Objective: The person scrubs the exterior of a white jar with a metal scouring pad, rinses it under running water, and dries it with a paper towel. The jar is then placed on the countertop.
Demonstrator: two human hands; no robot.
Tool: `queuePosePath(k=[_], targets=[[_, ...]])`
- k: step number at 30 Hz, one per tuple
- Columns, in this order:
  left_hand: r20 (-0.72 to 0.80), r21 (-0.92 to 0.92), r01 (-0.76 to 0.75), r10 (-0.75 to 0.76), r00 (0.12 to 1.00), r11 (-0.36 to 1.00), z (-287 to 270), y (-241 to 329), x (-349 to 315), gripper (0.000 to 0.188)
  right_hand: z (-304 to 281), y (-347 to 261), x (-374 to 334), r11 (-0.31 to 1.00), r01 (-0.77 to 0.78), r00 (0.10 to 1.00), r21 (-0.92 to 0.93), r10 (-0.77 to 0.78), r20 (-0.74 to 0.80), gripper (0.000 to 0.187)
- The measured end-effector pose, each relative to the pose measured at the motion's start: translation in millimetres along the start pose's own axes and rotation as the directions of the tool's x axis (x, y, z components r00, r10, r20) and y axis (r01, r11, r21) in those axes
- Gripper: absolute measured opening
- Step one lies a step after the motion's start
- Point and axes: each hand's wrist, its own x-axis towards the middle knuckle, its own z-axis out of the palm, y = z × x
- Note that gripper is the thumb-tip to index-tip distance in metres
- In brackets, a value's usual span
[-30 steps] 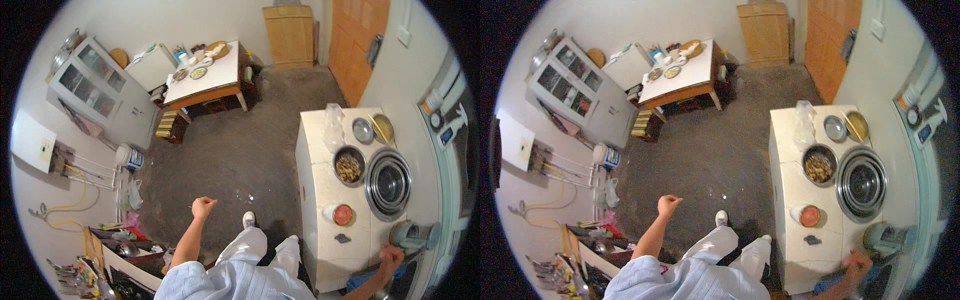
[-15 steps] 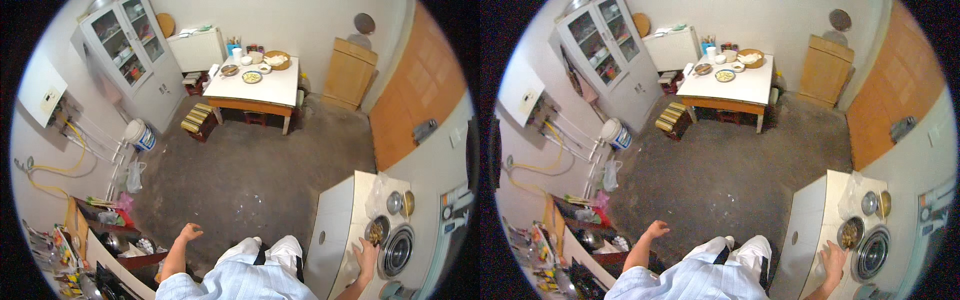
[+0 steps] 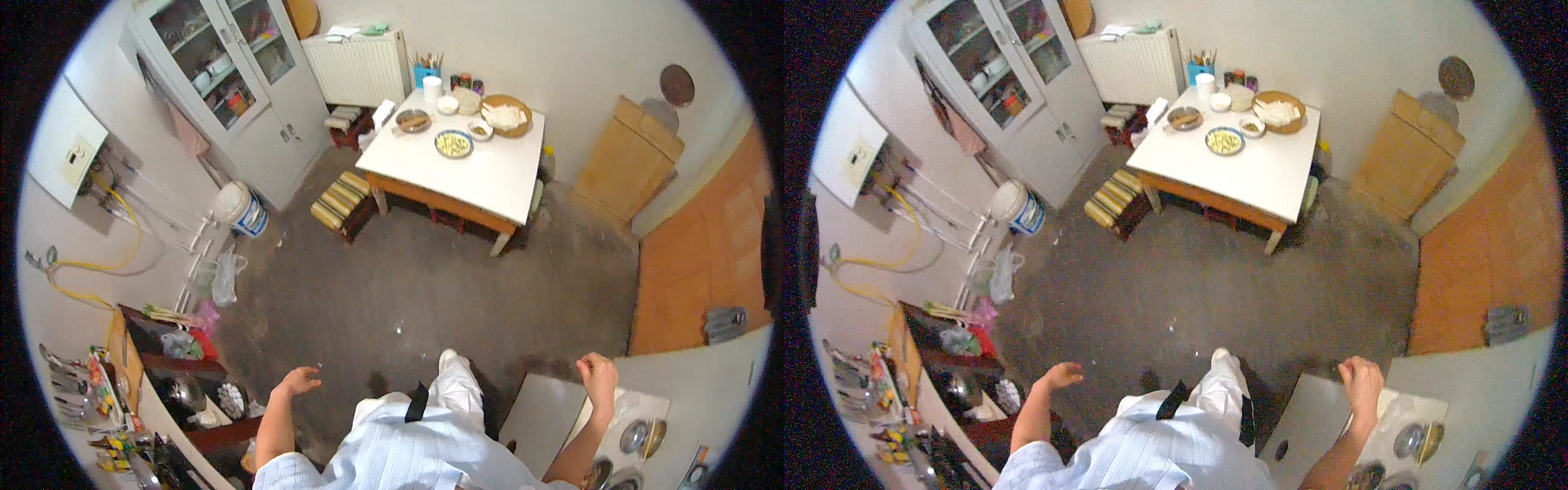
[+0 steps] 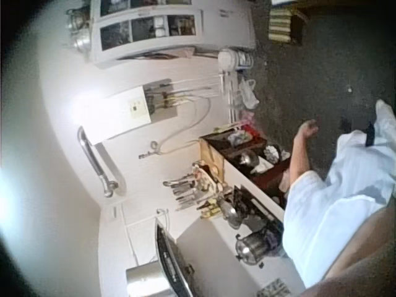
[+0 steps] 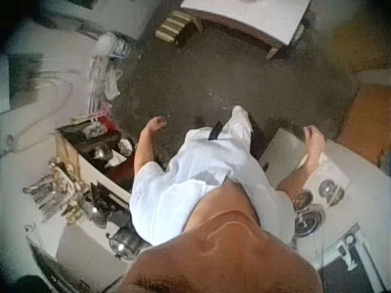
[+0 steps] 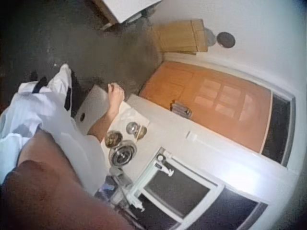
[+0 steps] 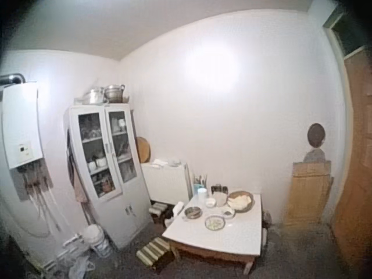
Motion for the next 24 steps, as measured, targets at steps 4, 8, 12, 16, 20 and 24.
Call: queuePosePath(k=[4,8,12,16,20,24], targets=[[-0.248,-0.302,-0.14,0.064,0.967,0.943,-64,58,22,0.046,-47,-32,129,0.991,0.128,0.983,0.031,-0.122,-0.134,0.015],[-0.183,-0.733,0.101,-0.337,0.923,0.673,-122,114,19,0.052,-78,-44,226,0.852,0.085,0.99,0.517,-0.014,-0.139,0.016],[-0.197,-0.966,-0.256,-0.526,0.827,-0.041,-92,62,41,0.063,-32,-11,297,0.265,0.124,0.987,0.956,0.064,-0.145,0.006],[0.384,-0.75,0.607,-0.574,0.723,0.262,-45,25,109,0.081,107,62,309,0.916,-0.385,0.897,-0.109,0.4,0.187,0.045],[0.253,-0.398,0.647,-0.601,0.759,0.65,-82,15,128,0.073,165,-24,353,0.769,-0.628,0.53,0.119,0.312,0.788,0.08],[-0.037,-0.522,0.406,-0.496,0.868,0.75,-195,14,216,0.053,179,-98,482,0.963,-0.136,0.828,-0.232,0.239,0.507,0.064]])
